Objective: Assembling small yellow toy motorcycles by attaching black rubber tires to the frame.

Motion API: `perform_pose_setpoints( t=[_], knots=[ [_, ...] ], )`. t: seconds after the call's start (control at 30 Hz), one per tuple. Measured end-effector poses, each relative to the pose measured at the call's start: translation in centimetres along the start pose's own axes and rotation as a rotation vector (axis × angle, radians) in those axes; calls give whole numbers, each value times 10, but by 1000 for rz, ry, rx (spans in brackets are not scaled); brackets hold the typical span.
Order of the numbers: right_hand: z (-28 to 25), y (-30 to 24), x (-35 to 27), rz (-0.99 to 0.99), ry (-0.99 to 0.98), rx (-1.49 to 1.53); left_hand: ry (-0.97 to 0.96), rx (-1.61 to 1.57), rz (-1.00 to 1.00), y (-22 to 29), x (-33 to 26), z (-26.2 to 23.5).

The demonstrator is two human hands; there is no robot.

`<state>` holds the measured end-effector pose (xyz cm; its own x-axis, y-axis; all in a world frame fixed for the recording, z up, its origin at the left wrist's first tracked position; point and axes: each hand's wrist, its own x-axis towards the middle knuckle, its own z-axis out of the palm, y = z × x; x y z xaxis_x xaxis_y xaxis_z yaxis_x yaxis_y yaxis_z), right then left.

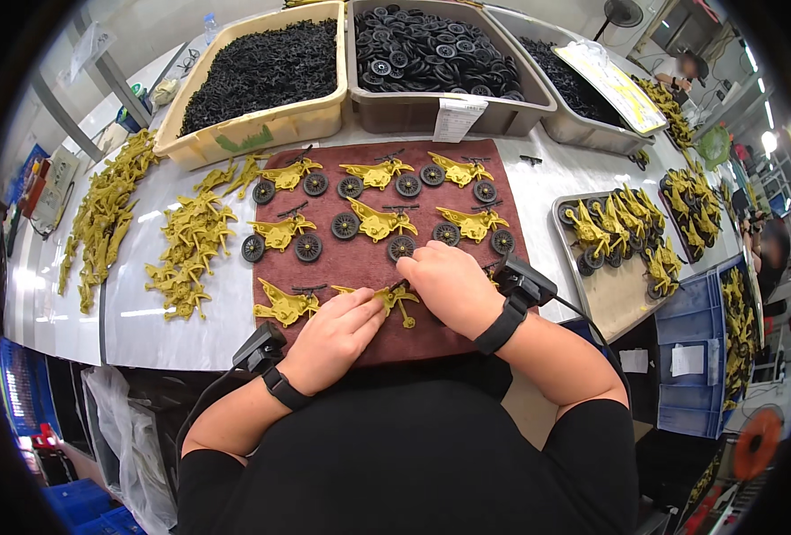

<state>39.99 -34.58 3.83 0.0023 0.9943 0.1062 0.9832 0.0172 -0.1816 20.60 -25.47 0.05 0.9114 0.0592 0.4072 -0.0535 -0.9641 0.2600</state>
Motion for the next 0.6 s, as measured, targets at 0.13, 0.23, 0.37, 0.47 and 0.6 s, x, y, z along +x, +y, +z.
perform_pose_setpoints(
  t=[0.13,0.23,0.37,0.47,0.6],
  knots=[
    [5,6,-1,-45,10,35,18,22,-9,2,-2,3],
    [5,9,1,-24,73,229,9,45,-17,5,-1,3],
    [4,7,11,-16,84,348,-17,67,-30,7,1,2],
    [7,9,14,-49,31,308,-8,74,-20,6,1,2],
    [3,4,18,-38,-37,233,-2,70,-28,6,1,4]
  ],
)
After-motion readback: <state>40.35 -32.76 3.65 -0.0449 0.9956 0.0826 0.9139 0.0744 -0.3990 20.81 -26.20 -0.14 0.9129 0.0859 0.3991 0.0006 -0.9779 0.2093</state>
